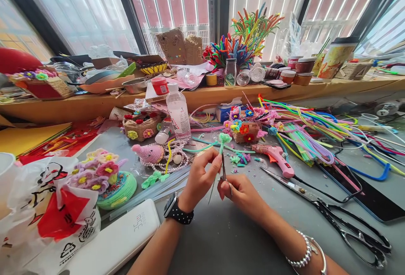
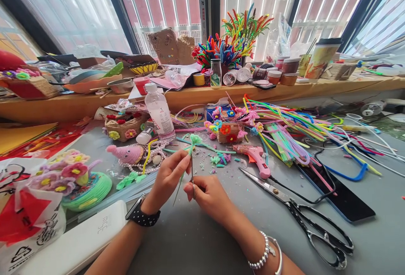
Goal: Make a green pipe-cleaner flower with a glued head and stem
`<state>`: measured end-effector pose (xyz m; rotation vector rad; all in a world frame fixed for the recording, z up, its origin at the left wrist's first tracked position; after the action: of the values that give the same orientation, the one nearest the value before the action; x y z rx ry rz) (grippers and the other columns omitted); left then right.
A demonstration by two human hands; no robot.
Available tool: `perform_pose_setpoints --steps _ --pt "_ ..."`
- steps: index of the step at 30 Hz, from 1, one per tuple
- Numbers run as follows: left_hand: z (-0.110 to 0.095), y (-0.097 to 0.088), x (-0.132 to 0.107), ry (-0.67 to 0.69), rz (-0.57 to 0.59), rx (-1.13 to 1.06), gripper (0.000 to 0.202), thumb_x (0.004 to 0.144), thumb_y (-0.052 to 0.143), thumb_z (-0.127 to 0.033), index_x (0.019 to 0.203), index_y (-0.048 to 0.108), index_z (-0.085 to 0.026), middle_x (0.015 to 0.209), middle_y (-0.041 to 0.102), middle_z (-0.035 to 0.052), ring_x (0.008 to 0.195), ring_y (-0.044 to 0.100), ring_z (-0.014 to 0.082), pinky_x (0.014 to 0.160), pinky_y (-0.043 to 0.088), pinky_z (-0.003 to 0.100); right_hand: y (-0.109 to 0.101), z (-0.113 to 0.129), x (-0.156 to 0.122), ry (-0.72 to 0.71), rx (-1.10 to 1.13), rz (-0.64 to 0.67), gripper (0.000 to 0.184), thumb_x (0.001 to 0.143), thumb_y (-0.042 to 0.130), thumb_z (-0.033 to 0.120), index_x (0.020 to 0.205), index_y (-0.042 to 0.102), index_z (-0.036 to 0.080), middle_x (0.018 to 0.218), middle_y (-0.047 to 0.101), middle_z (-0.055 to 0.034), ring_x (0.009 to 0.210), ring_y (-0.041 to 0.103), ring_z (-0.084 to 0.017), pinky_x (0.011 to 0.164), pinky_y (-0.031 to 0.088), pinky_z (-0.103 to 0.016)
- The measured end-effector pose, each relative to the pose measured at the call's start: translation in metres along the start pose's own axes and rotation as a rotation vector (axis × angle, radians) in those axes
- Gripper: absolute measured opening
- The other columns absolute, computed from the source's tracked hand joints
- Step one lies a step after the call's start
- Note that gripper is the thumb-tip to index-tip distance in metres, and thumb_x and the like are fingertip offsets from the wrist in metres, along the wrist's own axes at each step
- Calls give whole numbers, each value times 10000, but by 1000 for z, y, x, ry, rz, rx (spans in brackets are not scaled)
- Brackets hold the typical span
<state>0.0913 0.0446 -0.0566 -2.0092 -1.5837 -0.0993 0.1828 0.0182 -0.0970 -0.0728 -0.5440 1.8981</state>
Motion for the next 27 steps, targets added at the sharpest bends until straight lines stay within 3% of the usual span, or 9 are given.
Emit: perform_pose_setpoints --steps 10,17,27 --pt "-4 3 0 31 63 74 245 789 388 -253 558 372 -172 557 383 -30 545 376 92 548 323 223 -5 -4 -2 39 -10 -75 609 737 257 658 504 483 143 444 350 34 437 323 -73 425 254 -192" --pt "-2 1 1 15 37 66 254 784 386 -270 549 381 -174 538 400 -26 536 384 98 550 331 233 -8 -4 0 31 -75 -151 524 765 338 570 447 418 160 416 366 34 422 330 -72 429 277 -186" --pt "0 0 0 -20 -15 34 232 801 372 -283 596 384 -176 577 405 -22 571 393 102 585 341 236 -7 -4 0 40 -55 -141 460 771 391 491 448 390 163 409 351 40 414 325 -68 423 264 -185"
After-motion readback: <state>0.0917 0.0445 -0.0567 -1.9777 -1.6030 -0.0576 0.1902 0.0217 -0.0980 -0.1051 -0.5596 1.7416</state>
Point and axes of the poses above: each hand's wrist, its own x-axis towards the middle knuckle, its own y-axis out of the palm, z = x × y, the point moved 5 cm from there along x, towards the middle knuckle
